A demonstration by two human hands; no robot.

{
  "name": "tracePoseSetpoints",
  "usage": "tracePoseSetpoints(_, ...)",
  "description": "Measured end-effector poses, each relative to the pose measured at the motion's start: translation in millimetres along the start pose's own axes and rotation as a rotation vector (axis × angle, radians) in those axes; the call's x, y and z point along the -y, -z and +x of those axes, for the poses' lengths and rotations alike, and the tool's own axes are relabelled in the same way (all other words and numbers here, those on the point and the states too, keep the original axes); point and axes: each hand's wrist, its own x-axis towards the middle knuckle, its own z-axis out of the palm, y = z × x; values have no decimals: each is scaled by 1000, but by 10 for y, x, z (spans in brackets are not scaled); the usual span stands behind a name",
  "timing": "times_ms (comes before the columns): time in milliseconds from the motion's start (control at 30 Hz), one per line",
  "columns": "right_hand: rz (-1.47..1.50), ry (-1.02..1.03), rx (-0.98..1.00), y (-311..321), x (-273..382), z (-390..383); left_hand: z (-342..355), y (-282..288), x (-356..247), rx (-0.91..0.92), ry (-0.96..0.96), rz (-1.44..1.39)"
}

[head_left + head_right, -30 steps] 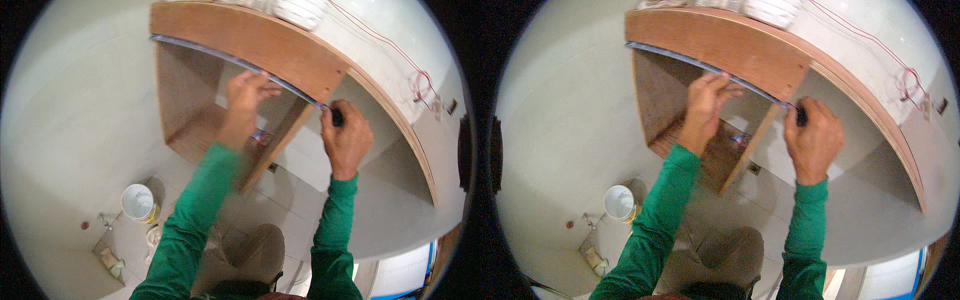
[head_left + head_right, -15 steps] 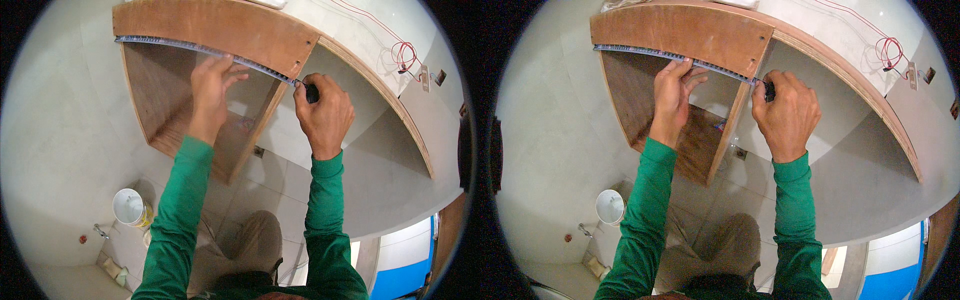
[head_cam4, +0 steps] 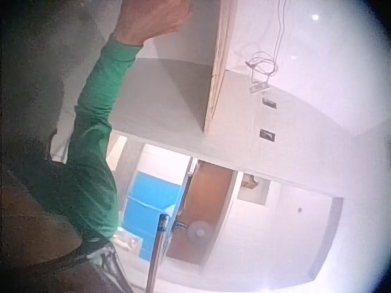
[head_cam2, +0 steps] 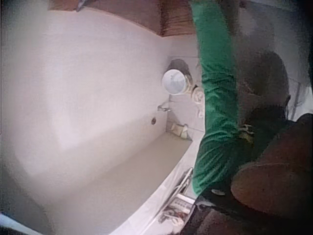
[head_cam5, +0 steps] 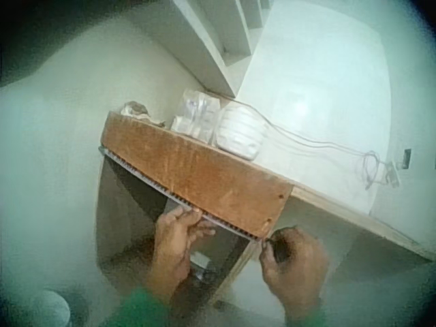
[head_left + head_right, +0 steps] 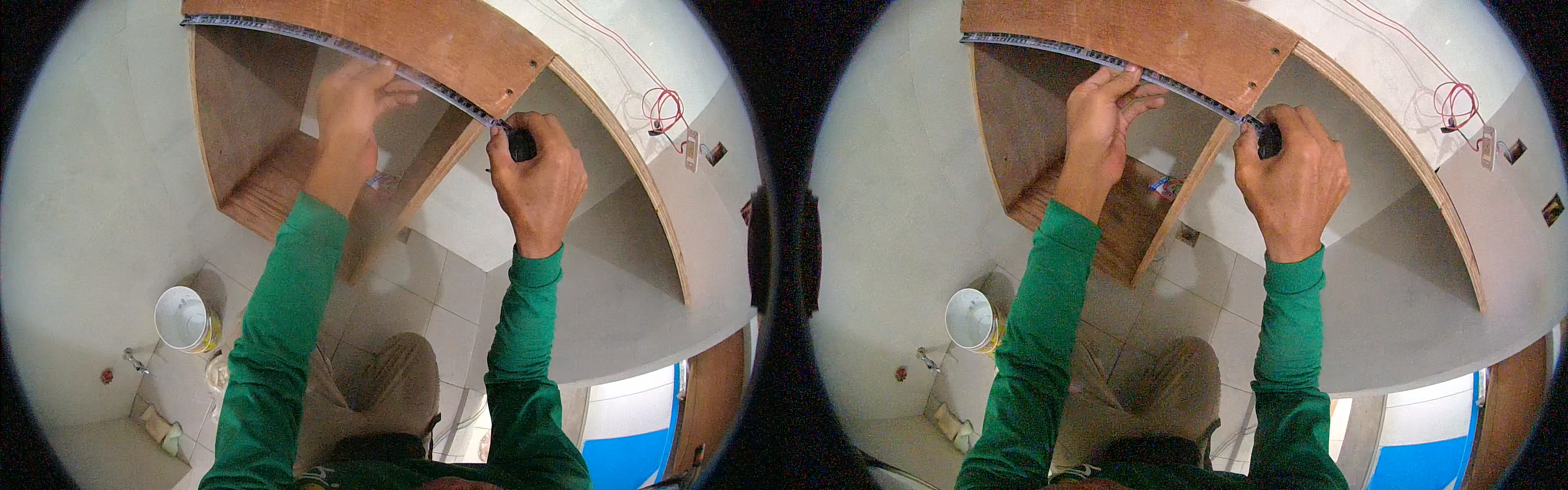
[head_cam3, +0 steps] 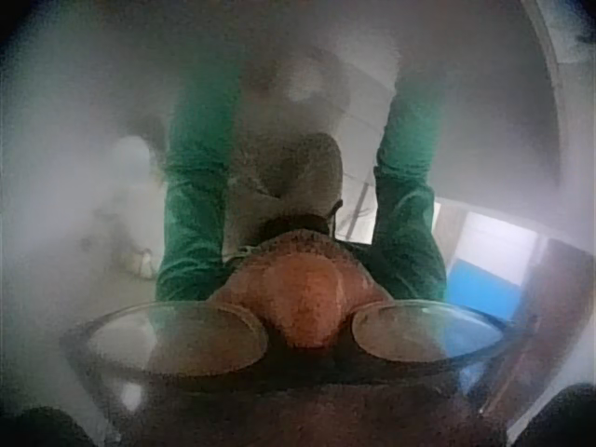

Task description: The person measures and marks a large plywood sheet on the floor using a tape measure and a pencil. They also measure a wooden cabinet and mark the plywood accordingly.

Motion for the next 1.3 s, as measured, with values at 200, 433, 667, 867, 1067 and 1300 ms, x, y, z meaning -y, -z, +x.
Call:
tracePoseSetpoints(200,64,-17,-10,-23,35,-30,-8,-2,-29,2,8,-5)
tracePoseSetpoints(433,-14,32,-47,-49,49,-31,-19,-1,-29,19,15,-1)
tracePoseSetpoints(667,-73,-12,2,-67,3,17,20,-30,19,30,17,10)
tracePoseSetpoints(867,-66,-127,222,-61,-20,-148,-176,48,81,-39,18,45)
tracePoseSetpoints(1067,60,-294,541,-485,-179,-1554,-1418,902,949,-560,66,690)
tracePoseSetpoints(1300,174,-388,874,-1326,-81,-3305,-2446,522,1074,-14,149,981)
